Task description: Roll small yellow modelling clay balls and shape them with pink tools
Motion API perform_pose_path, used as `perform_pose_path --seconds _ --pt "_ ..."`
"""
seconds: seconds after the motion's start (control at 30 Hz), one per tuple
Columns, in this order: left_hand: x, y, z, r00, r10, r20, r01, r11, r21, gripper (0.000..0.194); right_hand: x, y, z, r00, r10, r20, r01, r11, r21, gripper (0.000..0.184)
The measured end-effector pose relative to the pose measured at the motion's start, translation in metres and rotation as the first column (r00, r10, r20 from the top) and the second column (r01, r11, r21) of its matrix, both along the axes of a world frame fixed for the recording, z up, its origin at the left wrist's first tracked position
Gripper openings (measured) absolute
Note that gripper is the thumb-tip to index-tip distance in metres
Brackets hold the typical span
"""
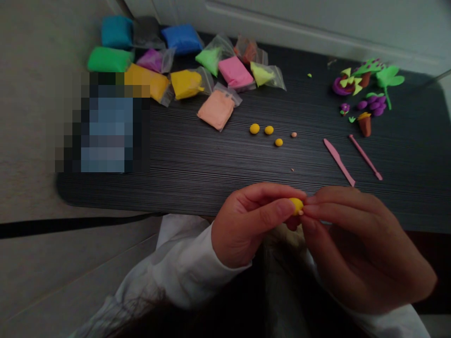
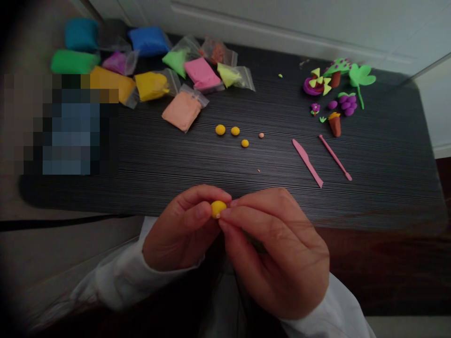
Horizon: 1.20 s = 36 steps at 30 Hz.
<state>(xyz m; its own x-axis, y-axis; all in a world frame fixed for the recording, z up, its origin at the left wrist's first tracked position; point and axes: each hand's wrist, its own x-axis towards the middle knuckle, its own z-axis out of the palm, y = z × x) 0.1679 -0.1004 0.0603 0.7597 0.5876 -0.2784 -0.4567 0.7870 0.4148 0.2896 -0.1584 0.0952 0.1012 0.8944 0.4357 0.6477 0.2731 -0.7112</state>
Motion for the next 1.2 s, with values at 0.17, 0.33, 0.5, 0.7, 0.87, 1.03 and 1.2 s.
perform_pose_path --seconds 0.17,0.33,0.5,0.7,0.87,1.03,1.2 --pt "-0.0007 0.001 0.0002 1.0 0.001 -0.025 0.0 1.0 0.023 0.01 -0.0002 0.0001 -0.0007 1.0 -0.014 -0.021 0.014 1.0 -0.011 0.025" --pt "-0.0016 0.0012 0.0 0.997 -0.006 -0.079 0.008 1.0 0.029 0.01 0.0022 -0.0004 0.0005 1.0 -0.004 0.008 0.004 1.0 -0.018 0.028" --pt "-0.0014 0.0015 0.0003 0.997 -0.006 -0.077 0.008 0.999 0.033 0.009 0.0036 -0.001 0.0014 0.999 0.021 0.039 -0.02 0.999 -0.026 0.027" --pt "-0.0021 0.0022 -0.0002 0.998 -0.018 -0.067 0.021 0.999 0.045 0.01 0.0044 -0.0011 0.0011 0.999 0.008 0.035 -0.008 1.0 -0.017 0.027" --pt "-0.0029 0.002 -0.0014 0.996 -0.032 -0.085 0.036 0.998 0.051 0.01 0.0045 0.0024 0.0042 0.996 0.025 0.082 -0.023 0.999 -0.025 0.027" --pt "-0.0017 0.0024 -0.001 0.995 -0.022 -0.102 0.025 0.999 0.025 0.01 0.0044 0.0003 0.0021 0.998 0.0 0.063 0.002 0.999 -0.038 0.028" --pt "-0.0007 0.0029 0.0004 0.993 -0.016 -0.118 0.018 1.0 0.018 0.009 0.0057 -0.0025 0.0001 0.998 0.006 0.064 -0.003 0.999 -0.037 0.029"
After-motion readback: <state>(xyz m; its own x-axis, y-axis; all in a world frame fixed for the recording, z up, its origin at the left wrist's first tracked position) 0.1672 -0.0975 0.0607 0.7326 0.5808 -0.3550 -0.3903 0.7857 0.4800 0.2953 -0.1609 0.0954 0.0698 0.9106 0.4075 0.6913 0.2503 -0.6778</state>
